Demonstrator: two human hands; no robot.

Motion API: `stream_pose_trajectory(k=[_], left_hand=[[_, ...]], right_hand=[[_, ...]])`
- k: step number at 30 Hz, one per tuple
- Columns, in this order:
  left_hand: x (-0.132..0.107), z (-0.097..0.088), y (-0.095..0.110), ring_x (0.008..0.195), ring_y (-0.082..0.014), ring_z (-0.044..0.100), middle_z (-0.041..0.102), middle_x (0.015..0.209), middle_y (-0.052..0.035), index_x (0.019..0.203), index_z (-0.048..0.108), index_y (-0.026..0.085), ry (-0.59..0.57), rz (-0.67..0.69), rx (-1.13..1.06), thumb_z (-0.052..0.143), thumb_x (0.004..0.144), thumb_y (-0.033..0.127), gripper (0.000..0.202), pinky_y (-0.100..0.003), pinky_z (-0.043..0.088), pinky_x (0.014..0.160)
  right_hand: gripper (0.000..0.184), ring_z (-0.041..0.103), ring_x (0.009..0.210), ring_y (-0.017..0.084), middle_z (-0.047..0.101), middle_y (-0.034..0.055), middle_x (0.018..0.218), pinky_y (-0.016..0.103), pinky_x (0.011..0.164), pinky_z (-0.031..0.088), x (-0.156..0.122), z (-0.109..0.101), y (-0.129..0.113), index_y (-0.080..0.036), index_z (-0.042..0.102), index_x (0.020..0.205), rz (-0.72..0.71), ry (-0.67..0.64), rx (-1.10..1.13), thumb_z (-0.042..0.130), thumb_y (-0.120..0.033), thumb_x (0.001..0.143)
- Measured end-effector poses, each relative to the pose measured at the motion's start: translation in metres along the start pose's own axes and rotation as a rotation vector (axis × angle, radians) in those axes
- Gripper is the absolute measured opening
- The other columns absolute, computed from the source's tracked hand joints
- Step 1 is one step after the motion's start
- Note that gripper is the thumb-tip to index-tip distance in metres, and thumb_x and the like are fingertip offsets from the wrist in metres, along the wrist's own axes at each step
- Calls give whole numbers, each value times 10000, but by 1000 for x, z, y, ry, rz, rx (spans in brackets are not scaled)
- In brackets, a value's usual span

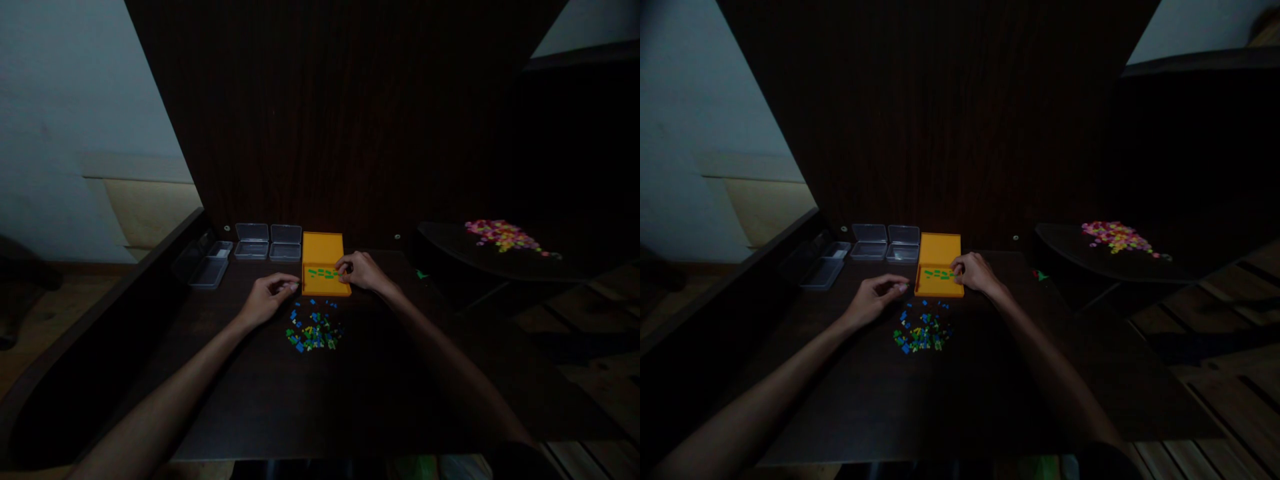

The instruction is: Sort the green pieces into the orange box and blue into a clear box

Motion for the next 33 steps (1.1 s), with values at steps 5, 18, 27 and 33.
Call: stream_pose_trajectory(k=[5,18,27,33], left_hand=[[0,0,0,759,-169,639,723,852,-65,928,727,146,9,19,0,684,745,389,308,-280,503,713],[0,-1,-1,792,-180,640,730,890,-71,959,723,150,4,41,41,658,773,406,323,-287,499,725],[0,-1,-1,781,-170,632,722,880,-62,968,721,147,-5,48,66,641,797,384,303,-276,484,714],[-1,-2,2,806,-178,637,723,904,-58,971,721,160,-12,48,86,625,810,380,289,-288,492,735]], right_hand=[[230,665,747,162,739,23,794,233,658,447,-1,4,-2,-170,744,869,36,43,-69,768,-130,644],[152,600,717,132,669,28,798,209,635,404,1,-4,2,-179,753,828,-53,49,-209,657,-132,719],[196,597,762,151,682,50,898,222,592,371,-6,2,-19,-201,753,834,100,-55,-397,568,-155,790],[230,576,733,148,667,55,873,234,610,368,-8,-7,-35,-195,739,853,57,28,-371,516,-144,829]])
Point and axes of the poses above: each hand's wrist, its own x-axis towards the middle knuckle, its own z-axis out of the palm, y = z × x, the point moved 1 cm from there along x, towards the middle knuckle
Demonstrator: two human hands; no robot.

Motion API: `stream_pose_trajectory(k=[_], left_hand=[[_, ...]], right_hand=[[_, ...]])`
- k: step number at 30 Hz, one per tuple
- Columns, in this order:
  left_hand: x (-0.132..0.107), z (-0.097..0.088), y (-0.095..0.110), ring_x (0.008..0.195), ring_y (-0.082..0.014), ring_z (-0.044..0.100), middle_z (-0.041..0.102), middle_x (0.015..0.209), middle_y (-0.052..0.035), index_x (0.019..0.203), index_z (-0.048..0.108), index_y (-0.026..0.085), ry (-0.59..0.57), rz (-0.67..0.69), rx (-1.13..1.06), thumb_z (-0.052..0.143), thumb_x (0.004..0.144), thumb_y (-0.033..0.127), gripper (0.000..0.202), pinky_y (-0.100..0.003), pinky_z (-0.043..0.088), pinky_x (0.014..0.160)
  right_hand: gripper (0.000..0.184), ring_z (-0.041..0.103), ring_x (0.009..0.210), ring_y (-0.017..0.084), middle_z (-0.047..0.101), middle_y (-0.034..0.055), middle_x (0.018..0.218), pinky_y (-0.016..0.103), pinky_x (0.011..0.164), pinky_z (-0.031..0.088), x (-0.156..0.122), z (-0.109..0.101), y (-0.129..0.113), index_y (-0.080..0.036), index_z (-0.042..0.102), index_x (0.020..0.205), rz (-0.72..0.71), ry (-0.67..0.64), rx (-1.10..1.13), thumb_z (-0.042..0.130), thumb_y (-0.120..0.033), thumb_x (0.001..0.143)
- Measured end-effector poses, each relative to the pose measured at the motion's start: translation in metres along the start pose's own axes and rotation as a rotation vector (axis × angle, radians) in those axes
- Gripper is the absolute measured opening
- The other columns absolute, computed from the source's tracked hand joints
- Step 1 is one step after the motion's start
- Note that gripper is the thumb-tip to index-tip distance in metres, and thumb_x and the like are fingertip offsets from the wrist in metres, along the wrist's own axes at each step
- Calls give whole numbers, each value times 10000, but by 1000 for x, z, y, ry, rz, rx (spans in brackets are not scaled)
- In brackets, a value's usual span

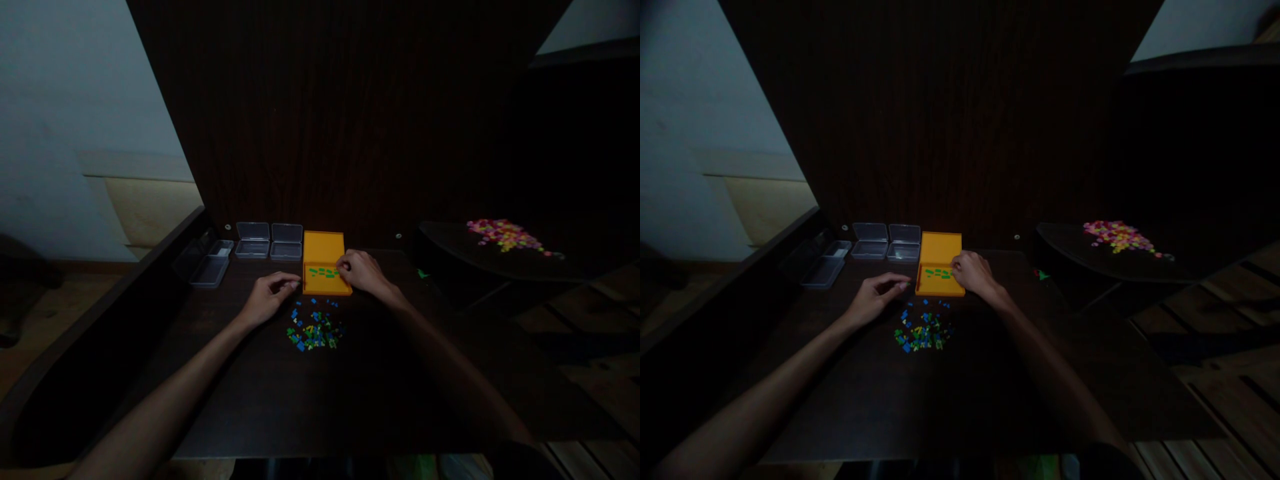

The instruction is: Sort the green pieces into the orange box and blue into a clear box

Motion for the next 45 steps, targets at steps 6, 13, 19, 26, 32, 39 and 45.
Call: stream_pose_trajectory(k=[6,13,19,26,32,39,45], left_hand=[[1,4,-6,760,-157,631,699,832,-50,968,685,140,12,-40,-150,666,767,372,308,-283,502,731],[0,9,-1,746,-143,640,672,788,-23,978,610,154,2,-76,-313,732,713,343,348,-281,517,731],[-1,11,-1,750,-155,658,685,777,-17,950,600,161,-26,-72,-330,739,709,374,351,-293,525,739],[-2,10,-1,754,-155,662,683,780,-18,954,597,156,-34,-75,-315,730,715,370,347,-291,523,751],[-1,9,1,756,-170,670,700,766,-31,957,589,157,-16,-48,-201,663,768,381,302,-300,514,742],[-2,6,-1,745,-148,643,686,787,-19,949,627,166,30,44,62,596,818,323,207,-259,492,723],[-5,3,3,683,-136,600,663,767,-23,918,656,163,-146,196,271,532,851,264,174,-244,463,671]], right_hand=[[196,577,819,158,636,49,895,253,728,425,-8,-7,-27,-180,723,971,-316,123,209,605,-192,816],[191,588,869,163,625,64,949,269,766,453,-17,3,-51,-173,716,1002,-476,91,257,640,-252,845],[158,583,833,155,628,56,896,261,735,453,-17,9,-53,-170,716,970,-536,110,301,630,-246,860],[138,573,816,147,633,47,885,253,731,441,-18,12,-57,-185,708,947,-529,92,301,604,-242,876],[133,572,833,150,631,55,897,251,750,428,-15,-2,-46,-166,687,910,-451,125,255,559,-191,880],[152,576,812,143,634,47,893,238,703,403,-5,7,-30,-165,705,908,-292,122,207,564,-208,870],[174,578,800,146,629,49,895,231,666,397,11,33,-32,-181,727,897,-223,48,146,564,-229,864]])
Point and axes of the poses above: each hand's wrist, its own x-axis towards the middle knuckle, its own z-axis out of the palm, y = z × x, the point moved 1 cm from there along x, towards the middle knuckle
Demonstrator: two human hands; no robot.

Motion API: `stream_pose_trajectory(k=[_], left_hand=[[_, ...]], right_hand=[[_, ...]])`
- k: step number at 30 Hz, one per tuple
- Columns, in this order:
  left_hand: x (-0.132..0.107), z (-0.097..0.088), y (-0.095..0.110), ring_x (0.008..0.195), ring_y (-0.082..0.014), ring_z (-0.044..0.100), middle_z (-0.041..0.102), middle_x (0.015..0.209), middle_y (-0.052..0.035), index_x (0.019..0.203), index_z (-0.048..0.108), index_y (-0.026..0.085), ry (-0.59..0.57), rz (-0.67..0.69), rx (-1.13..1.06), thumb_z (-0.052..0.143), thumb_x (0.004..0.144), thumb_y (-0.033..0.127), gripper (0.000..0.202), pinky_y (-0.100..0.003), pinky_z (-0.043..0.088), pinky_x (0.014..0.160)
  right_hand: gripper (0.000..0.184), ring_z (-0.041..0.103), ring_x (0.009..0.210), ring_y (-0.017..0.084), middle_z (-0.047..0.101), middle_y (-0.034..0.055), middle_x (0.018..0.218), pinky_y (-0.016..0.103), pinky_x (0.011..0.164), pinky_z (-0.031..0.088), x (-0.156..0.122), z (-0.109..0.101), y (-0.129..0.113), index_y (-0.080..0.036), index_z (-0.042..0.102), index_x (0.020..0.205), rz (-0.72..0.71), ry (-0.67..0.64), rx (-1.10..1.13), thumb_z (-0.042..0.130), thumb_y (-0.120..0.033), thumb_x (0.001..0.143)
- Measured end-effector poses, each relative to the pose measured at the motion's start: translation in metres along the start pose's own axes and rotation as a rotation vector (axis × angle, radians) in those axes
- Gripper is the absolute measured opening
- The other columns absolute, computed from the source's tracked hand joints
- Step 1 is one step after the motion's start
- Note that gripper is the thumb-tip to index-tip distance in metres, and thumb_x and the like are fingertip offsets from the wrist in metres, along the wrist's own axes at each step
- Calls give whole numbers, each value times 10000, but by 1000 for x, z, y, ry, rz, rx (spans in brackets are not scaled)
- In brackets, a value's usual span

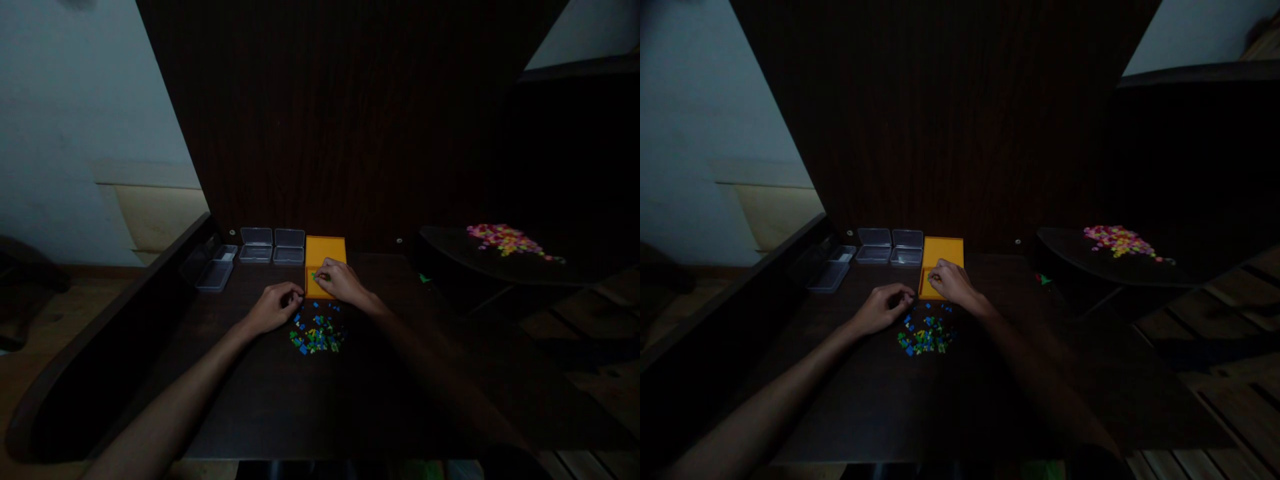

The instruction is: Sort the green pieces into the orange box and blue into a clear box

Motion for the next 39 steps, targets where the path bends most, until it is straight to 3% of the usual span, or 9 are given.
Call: stream_pose_trajectory(k=[10,15,19,26,32,39], left_hand=[[-1,-5,-4,739,-158,608,663,800,-40,838,665,174,-100,67,69,490,825,176,176,-263,450,722],[-1,-5,-9,740,-159,596,663,800,-39,849,680,180,-121,78,65,506,776,144,193,-270,445,720],[-1,-7,-10,728,-162,563,631,755,-29,833,691,172,-222,122,42,552,675,100,222,-270,426,697],[0,-22,-1,810,-169,547,592,785,-6,718,673,178,-435,142,-80,623,608,102,142,-291,406,814],[-1,-27,3,753,-146,535,598,751,15,748,702,185,-606,136,-106,754,616,198,143,-290,395,825],[-1,-24,1,729,-134,533,587,740,22,753,700,177,-620,121,-66,749,609,165,153,-271,406,773]], right_hand=[[203,597,866,188,645,73,947,251,677,411,18,15,-4,-209,735,915,40,-74,-109,540,-222,859],[217,602,822,172,655,70,920,244,673,406,11,6,-6,-199,735,906,73,-78,-112,521,-222,876],[238,597,767,154,659,56,900,236,638,399,-7,1,-7,-196,729,962,61,-2,-60,507,-233,884],[183,557,646,128,641,36,778,229,600,386,-50,7,-18,-192,732,901,-111,105,96,557,-221,856],[147,546,632,112,619,12,732,221,591,375,-59,14,-35,-195,727,901,-317,17,238,596,-211,837],[144,591,708,115,681,22,847,217,609,382,-53,21,-48,-201,736,902,-447,-122,256,612,-200,828]])
Point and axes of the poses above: each hand's wrist, its own x-axis towards the middle knuckle, its own z-axis out of the palm, y = z × x, the point moved 1 cm from there along x, towards the middle knuckle
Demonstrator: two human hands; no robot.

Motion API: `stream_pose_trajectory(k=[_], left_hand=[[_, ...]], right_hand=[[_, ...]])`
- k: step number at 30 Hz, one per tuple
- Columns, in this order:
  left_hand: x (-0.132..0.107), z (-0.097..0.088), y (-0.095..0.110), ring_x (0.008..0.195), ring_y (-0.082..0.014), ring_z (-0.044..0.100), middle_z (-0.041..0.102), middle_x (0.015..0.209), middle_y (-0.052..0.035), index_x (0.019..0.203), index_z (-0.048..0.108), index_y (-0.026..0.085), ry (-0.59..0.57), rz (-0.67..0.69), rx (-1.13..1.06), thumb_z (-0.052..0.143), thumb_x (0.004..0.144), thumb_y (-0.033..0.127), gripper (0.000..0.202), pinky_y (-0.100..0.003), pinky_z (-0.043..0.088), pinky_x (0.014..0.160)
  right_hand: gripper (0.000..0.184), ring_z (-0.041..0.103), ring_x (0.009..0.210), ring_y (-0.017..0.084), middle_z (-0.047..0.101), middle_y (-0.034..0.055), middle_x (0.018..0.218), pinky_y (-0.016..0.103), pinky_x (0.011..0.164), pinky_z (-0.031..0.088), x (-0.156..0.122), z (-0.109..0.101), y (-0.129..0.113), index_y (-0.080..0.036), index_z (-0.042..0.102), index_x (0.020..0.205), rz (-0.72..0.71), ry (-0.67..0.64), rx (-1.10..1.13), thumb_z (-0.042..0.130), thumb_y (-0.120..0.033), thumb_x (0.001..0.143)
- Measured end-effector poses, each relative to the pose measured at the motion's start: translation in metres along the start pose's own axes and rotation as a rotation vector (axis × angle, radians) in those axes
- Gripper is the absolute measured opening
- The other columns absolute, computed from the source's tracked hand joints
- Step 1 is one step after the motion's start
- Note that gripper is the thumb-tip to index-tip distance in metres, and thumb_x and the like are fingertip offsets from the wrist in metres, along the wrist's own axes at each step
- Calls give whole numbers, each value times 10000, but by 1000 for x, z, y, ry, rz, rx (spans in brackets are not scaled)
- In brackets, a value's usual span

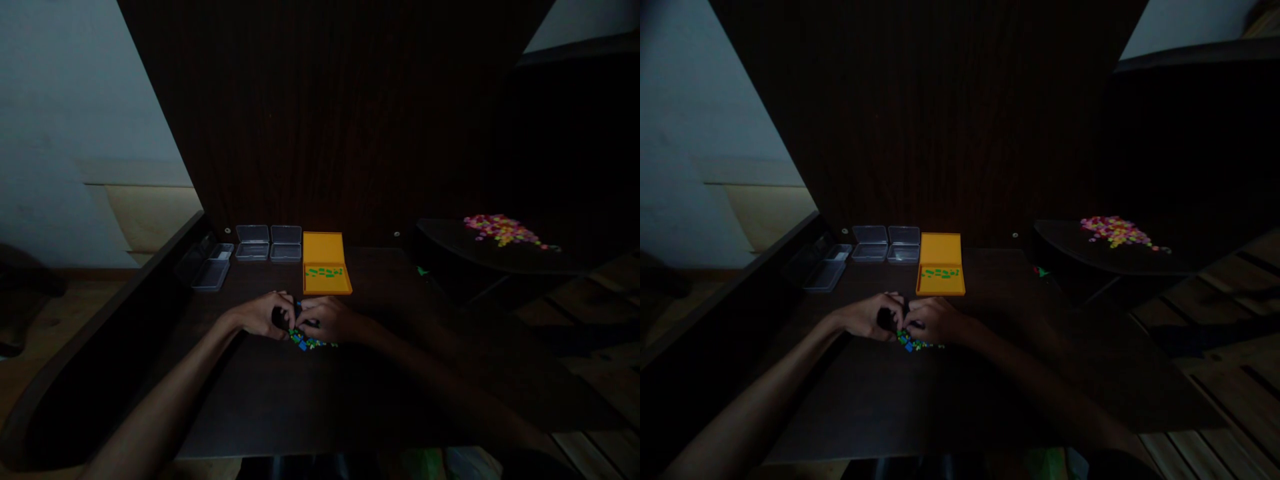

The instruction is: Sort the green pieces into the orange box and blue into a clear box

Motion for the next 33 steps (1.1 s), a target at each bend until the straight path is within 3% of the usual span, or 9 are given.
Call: stream_pose_trajectory(k=[4,12,21,28,33], left_hand=[[0,0,-5,720,-133,534,584,733,11,757,696,171,-6,12,-22,725,635,168,126,-254,423,722],[0,0,-7,704,-120,528,580,744,9,779,681,151,-14,-16,-38,724,626,150,158,-227,418,659],[0,0,-7,692,-114,522,580,726,6,769,690,136,-35,-55,-39,744,633,190,156,-217,413,639],[0,1,-8,676,-105,520,579,720,9,756,685,136,-18,-45,-30,729,644,176,127,-208,409,627],[1,2,-7,676,-107,522,585,727,3,754,683,135,-9,-48,-26,727,644,176,126,-211,408,621]], right_hand=[[163,604,729,120,693,14,854,217,631,393,3,2,0,-218,738,934,26,-71,1,625,-206,816],[135,595,732,125,689,19,864,224,601,364,6,-6,-5,-211,737,891,28,-60,-66,649,-191,791],[184,594,771,126,683,26,921,232,604,345,5,-5,-6,-229,725,990,-19,-215,-135,577,-227,882],[171,579,748,121,679,23,933,239,602,335,4,-6,-10,-205,717,949,11,-213,-103,560,-249,894],[112,524,670,103,624,2,786,222,577,319,7,-28,-5,-192,721,885,73,-150,-29,628,-219,828]])
Point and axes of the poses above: each hand's wrist, its own x-axis towards the middle knuckle, its own z-axis out of the palm, y = z × x, the point moved 1 cm from there along x, towards the middle knuckle
